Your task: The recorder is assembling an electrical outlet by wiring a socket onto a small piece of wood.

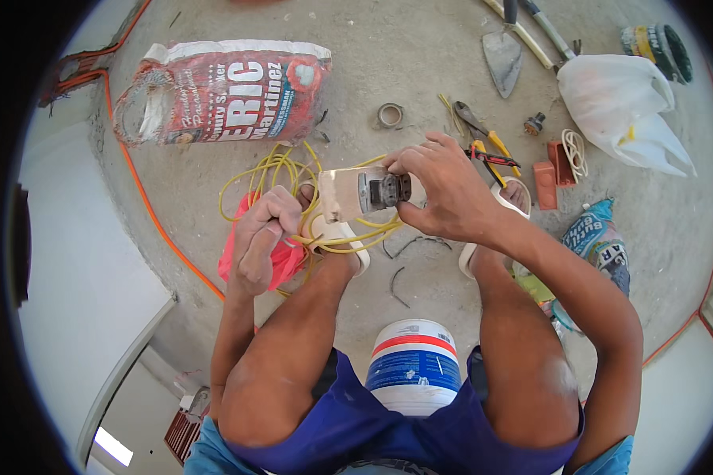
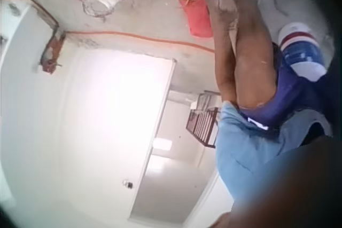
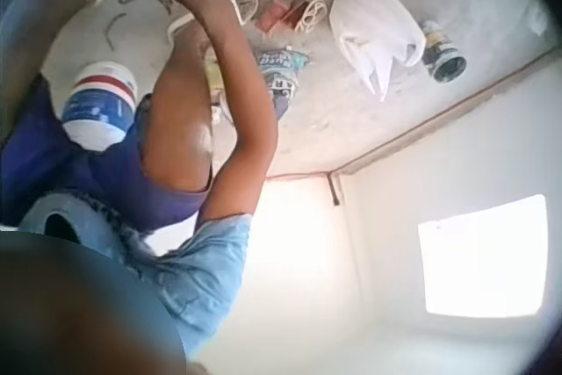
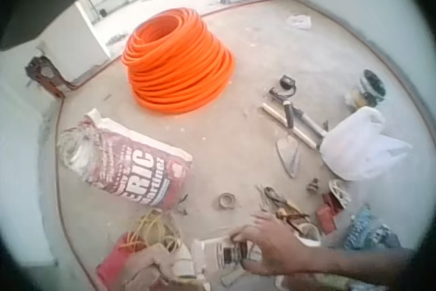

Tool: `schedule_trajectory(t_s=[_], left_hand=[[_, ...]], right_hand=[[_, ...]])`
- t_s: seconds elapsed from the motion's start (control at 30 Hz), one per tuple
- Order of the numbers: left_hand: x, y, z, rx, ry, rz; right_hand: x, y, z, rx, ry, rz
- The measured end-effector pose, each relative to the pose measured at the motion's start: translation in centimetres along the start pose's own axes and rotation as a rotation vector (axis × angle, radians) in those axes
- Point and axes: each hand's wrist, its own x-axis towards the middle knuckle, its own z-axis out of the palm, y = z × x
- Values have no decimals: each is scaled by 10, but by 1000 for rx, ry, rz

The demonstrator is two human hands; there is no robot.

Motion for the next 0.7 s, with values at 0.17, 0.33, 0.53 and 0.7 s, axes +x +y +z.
schedule_trajectory(t_s=[0.17, 0.33, 0.53, 0.7], left_hand=[[-48, 131, 13, -12, 383, 68], [-126, 227, 6, 43, 747, 130], [-257, 294, -15, -197, 772, -178], [-285, 340, 88, -199, 449, -155]], right_hand=[[-30, -95, -79, 1025, 29, 247], [-102, -209, -176, 829, 148, 72], [-277, -344, -186, 181, 13, 105], [-357, -340, -75, -169, 5, 39]])
